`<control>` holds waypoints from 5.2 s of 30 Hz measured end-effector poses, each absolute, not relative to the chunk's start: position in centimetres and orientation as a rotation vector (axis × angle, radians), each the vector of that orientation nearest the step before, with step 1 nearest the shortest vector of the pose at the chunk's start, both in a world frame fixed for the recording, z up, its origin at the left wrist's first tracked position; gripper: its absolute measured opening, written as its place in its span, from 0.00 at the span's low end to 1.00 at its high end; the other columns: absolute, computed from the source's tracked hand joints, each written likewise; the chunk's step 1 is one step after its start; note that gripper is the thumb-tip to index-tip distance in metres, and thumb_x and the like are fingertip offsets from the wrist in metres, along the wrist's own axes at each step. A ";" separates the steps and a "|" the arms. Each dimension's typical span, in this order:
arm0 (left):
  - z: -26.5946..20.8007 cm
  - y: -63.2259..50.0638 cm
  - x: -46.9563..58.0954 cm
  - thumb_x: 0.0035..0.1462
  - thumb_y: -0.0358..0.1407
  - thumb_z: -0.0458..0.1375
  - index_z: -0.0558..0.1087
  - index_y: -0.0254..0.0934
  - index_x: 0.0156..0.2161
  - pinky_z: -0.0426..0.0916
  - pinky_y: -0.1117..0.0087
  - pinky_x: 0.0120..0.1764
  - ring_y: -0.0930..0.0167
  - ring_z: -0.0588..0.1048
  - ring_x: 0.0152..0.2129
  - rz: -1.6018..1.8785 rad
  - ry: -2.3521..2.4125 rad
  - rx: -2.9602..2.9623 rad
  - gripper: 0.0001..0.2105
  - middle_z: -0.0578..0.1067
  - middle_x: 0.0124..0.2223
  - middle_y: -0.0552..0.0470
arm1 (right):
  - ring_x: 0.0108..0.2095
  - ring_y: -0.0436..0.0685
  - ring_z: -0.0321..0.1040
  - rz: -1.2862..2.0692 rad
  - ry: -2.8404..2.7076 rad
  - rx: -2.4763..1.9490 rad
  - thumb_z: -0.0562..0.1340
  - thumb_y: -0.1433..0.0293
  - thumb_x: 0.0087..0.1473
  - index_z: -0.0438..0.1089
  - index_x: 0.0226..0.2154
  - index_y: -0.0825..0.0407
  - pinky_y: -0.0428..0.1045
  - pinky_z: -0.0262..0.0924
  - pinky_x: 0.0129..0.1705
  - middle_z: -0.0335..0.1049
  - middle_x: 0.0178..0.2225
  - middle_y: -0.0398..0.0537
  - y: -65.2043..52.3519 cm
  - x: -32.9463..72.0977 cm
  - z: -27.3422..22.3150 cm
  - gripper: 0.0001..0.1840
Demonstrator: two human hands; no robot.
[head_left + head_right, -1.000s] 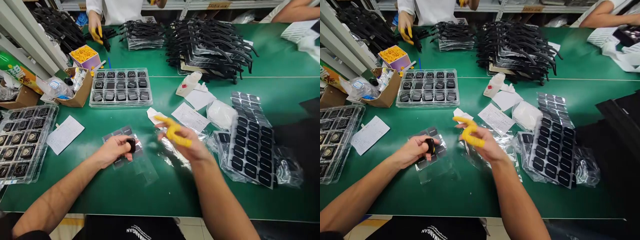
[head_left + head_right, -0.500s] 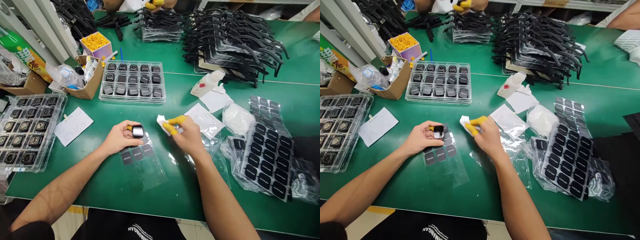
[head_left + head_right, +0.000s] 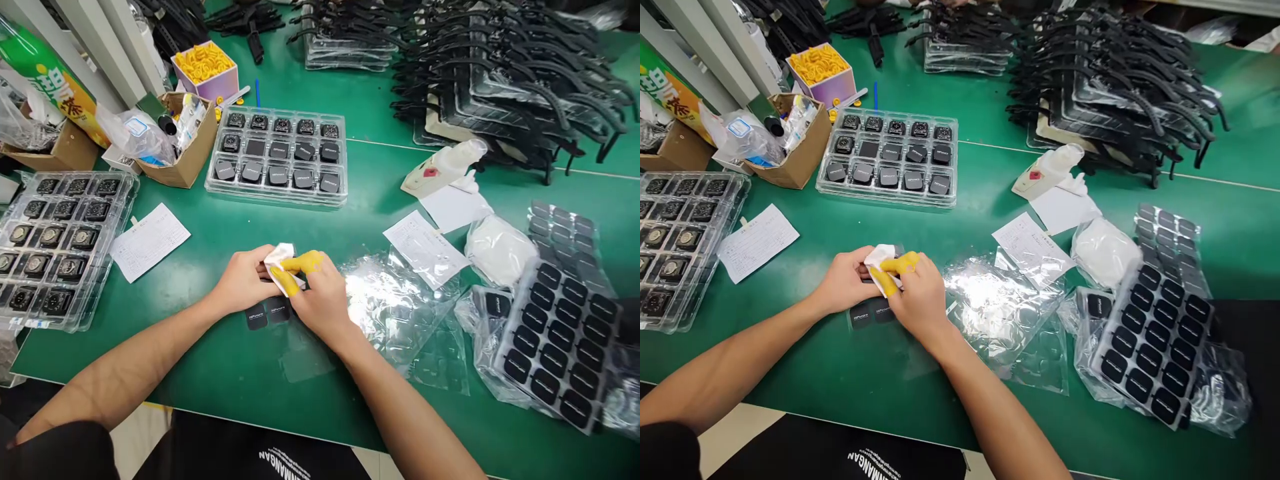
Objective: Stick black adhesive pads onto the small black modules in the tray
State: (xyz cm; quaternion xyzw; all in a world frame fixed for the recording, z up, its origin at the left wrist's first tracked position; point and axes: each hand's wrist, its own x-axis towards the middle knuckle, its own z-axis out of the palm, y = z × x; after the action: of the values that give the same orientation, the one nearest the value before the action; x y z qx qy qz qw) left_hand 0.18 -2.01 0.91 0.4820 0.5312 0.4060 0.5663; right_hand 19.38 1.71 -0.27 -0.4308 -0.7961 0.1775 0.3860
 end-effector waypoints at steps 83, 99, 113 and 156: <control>1.9 -1.4 -1.3 0.42 0.33 0.77 0.75 0.36 0.50 0.77 0.66 0.43 0.68 0.81 0.38 0.827 1.148 0.896 0.29 0.83 0.42 0.47 | 0.38 0.60 0.68 0.938 -1.991 -0.686 0.64 0.54 0.62 0.77 0.31 0.39 0.61 0.63 0.44 0.77 0.34 0.45 0.8 24.2 1.3 0.12; 0.7 -2.7 0.5 0.45 0.37 0.73 0.80 0.40 0.53 0.75 0.70 0.41 0.71 0.79 0.31 0.853 1.333 1.458 0.26 0.82 0.38 0.53 | 0.36 0.55 0.75 1.674 -1.062 -1.302 0.79 0.53 0.38 0.75 0.31 0.46 0.53 0.73 0.41 0.77 0.33 0.43 -0.1 19.7 0.6 0.22; 0.6 -2.8 0.6 0.46 0.39 0.73 0.80 0.41 0.52 0.74 0.71 0.41 0.72 0.78 0.31 0.811 1.378 1.539 0.25 0.82 0.40 0.53 | 0.35 0.56 0.74 1.618 -1.064 -1.319 0.80 0.53 0.35 0.77 0.30 0.46 0.54 0.72 0.41 0.77 0.32 0.44 -0.4 19.3 0.5 0.23; 6.2 3.8 -4.0 0.45 0.44 0.75 0.78 0.39 0.54 0.74 0.58 0.50 0.60 0.78 0.47 0.896 1.335 1.358 0.30 0.79 0.54 0.42 | 0.55 0.67 0.74 0.426 -2.262 -0.843 0.61 0.58 0.65 0.69 0.59 0.47 0.66 0.72 0.56 0.74 0.56 0.58 1.9 21.6 -0.4 0.23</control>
State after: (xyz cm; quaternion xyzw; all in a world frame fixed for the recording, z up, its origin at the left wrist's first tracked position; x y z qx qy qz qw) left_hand -4.02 3.77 6.21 0.5604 0.5511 0.3697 0.4956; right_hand 21.59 1.88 -0.39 -0.3238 -0.8683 0.1634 0.3384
